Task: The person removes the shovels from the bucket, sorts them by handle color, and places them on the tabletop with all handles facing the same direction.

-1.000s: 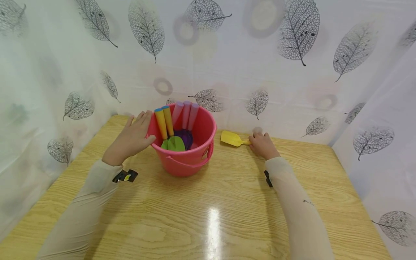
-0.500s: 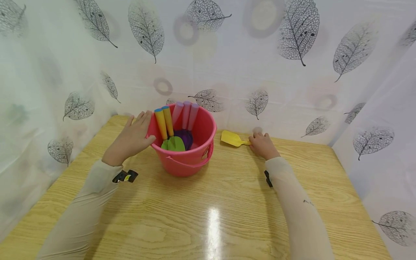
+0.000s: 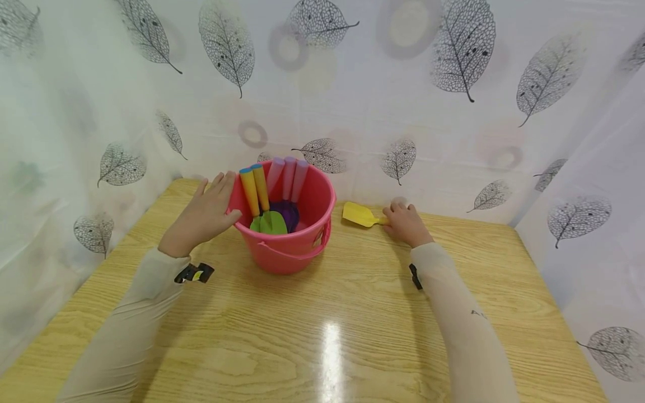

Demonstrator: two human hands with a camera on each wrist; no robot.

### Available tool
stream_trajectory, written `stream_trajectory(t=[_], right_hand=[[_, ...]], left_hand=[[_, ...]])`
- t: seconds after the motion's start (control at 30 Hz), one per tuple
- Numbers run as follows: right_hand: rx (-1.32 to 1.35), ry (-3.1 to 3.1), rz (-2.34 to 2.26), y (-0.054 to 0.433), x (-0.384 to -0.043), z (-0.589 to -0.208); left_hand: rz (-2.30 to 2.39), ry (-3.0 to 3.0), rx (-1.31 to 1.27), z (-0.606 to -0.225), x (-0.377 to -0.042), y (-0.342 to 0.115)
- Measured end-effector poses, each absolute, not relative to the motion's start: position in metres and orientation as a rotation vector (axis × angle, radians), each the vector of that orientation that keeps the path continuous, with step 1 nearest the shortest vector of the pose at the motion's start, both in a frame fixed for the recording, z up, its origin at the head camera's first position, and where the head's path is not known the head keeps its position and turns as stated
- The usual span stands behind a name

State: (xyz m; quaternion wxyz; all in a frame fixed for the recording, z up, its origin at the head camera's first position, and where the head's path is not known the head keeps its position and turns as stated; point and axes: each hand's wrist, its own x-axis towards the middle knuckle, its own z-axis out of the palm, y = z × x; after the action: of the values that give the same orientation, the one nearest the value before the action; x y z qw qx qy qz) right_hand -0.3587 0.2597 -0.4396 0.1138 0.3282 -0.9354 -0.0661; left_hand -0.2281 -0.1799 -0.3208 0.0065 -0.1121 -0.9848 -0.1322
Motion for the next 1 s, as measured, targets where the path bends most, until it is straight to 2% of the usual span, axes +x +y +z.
stream_trajectory(t=[0.57, 1.0], right_hand=[[1.031, -2.471, -0.170, 0.233, -0.360, -0.408], [1.112, -2.268, -0.114, 0.190, -0.350, -0.344]], left_hand=[[-0.422, -3.063, -0.361, -0.321, -0.228, -0.180], [-0.432, -3.050, -0.360, -0.321, -0.228, -0.181]])
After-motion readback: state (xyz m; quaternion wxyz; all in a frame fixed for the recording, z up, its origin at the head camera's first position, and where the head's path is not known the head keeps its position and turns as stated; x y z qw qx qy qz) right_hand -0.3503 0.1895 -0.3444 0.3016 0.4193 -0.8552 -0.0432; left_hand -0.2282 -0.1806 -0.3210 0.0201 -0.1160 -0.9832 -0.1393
